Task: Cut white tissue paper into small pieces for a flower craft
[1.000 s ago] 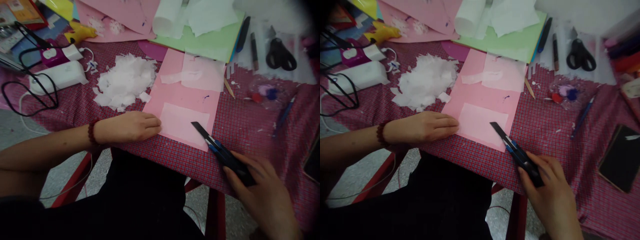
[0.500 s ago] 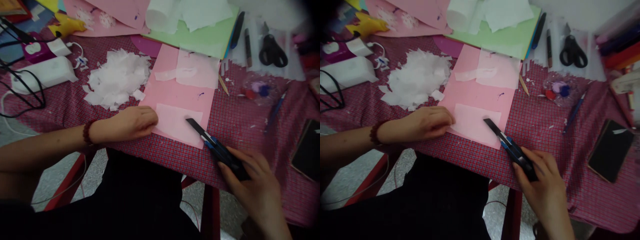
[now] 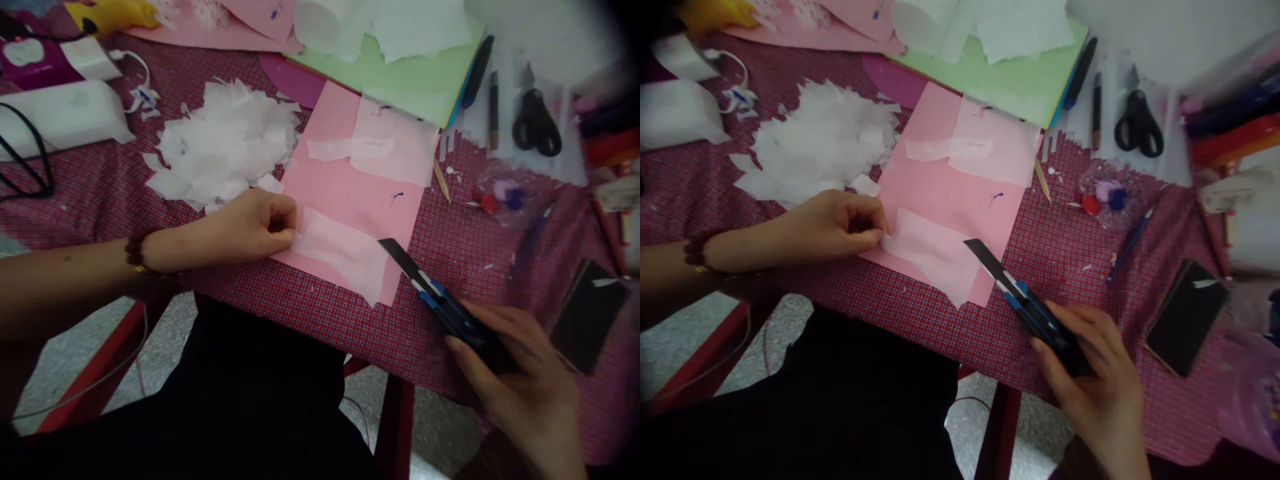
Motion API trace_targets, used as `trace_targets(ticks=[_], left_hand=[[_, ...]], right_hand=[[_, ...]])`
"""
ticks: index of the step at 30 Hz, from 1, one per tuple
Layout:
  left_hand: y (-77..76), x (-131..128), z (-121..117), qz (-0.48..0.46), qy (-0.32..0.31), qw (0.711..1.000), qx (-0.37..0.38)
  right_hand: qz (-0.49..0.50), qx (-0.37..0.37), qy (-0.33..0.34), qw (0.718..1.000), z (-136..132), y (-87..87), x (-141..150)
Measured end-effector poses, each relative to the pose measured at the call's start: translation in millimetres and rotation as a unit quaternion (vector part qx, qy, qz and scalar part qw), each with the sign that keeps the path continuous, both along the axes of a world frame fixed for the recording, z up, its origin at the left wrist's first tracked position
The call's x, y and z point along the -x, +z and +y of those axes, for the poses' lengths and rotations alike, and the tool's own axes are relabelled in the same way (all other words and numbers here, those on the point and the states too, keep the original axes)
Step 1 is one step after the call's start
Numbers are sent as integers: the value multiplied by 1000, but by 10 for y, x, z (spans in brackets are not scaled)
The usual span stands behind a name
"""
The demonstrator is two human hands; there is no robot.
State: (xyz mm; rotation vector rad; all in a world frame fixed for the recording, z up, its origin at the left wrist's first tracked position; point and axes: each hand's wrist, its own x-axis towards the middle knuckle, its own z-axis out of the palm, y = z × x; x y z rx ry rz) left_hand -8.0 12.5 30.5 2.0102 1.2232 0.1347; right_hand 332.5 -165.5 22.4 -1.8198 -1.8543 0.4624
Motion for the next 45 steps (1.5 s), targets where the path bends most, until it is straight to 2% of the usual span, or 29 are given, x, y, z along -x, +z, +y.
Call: trace_targets(ticks=[3, 5, 6, 8, 10, 13, 15, 18, 21, 24, 26, 32, 38, 45], left_hand=[[-10, -43, 46, -13, 13, 1000, 23], [-18, -60, 76, -21, 20, 999, 36], [-22, -65, 91, -23, 23, 999, 40], [-27, -69, 115, -28, 24, 998, 43], [-28, -68, 129, -30, 23, 998, 46], [-23, -67, 132, -25, 25, 998, 51], [-21, -64, 128, -20, 26, 998, 51], [-26, -57, 125, -19, 24, 998, 49], [-37, -51, 120, -22, 23, 999, 44], [-37, -44, 89, -22, 18, 999, 25], [-31, -32, 44, -19, 13, 1000, 9], [-11, 34, -106, -19, 9, 999, -26], [-48, 27, -104, -55, 20, 998, -30], [-101, 46, -96, -104, 3, 994, 27]], right_hand=[[51, 43, 17, 998, -161, 132, -6], [55, 63, 45, 995, -244, 148, -48], [40, 54, 40, 997, -260, 127, -82], [-34, -11, 1, 999, -238, 35, -168], [-127, -75, -36, 988, -166, -86, -251], [-193, -90, -35, 976, -49, -210, -269], [-198, -89, -35, 976, 21, -224, -140], [-152, -89, 4, 984, 156, -205, 258], [-109, -77, 78, 988, 342, -209, 674], [-84, -99, 79, 988, 506, -225, 861], [-57, -92, 66, 992, 580, -230, 856], [-2, 4, 59, 998, 697, -236, 758], [-23, 10, 39, 999, 735, -231, 797], [-23, -8, 49, 998, 716, -270, 773]])
